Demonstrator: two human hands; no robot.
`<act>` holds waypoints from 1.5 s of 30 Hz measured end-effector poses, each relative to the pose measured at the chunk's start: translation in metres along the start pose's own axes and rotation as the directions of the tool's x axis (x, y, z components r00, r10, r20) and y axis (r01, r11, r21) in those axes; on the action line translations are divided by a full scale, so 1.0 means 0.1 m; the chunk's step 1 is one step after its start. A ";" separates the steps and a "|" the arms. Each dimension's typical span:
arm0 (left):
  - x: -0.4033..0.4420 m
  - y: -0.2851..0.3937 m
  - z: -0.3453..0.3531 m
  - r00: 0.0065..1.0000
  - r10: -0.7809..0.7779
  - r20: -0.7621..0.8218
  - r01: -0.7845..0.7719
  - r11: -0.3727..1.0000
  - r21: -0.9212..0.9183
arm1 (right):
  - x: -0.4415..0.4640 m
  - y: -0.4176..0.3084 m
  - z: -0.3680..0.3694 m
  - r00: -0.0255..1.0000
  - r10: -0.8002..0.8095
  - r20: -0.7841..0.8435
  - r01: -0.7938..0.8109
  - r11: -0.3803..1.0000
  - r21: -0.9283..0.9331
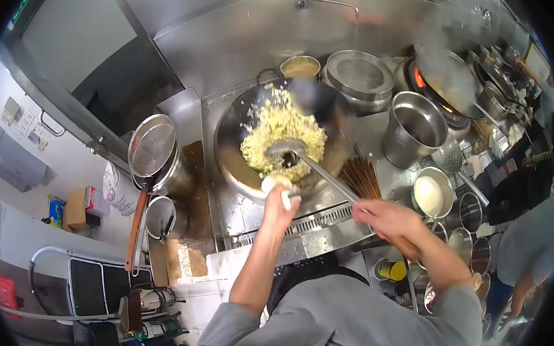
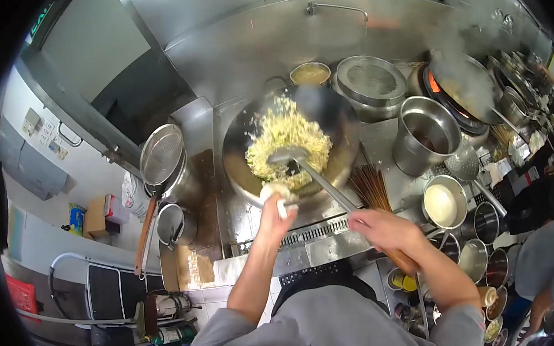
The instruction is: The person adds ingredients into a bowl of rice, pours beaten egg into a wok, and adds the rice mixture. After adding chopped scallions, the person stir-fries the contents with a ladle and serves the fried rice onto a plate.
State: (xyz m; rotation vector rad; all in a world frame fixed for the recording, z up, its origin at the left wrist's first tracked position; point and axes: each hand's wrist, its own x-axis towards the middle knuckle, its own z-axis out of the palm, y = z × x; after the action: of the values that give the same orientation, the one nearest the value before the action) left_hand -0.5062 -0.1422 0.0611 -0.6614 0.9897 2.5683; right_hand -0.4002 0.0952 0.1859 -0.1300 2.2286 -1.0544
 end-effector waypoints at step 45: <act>0.56 0.02 -0.25 0.988 -0.047 0.150 0.043 0.999 0.033 | 0.58 -0.24 -0.30 0.587 -0.635 -0.502 0.643 -0.010 0.766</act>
State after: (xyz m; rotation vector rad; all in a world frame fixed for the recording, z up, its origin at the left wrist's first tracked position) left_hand -0.5462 -0.1543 0.0167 -0.4688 0.9501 2.5170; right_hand -0.4678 0.0780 0.1863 -0.7213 1.0746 -2.7014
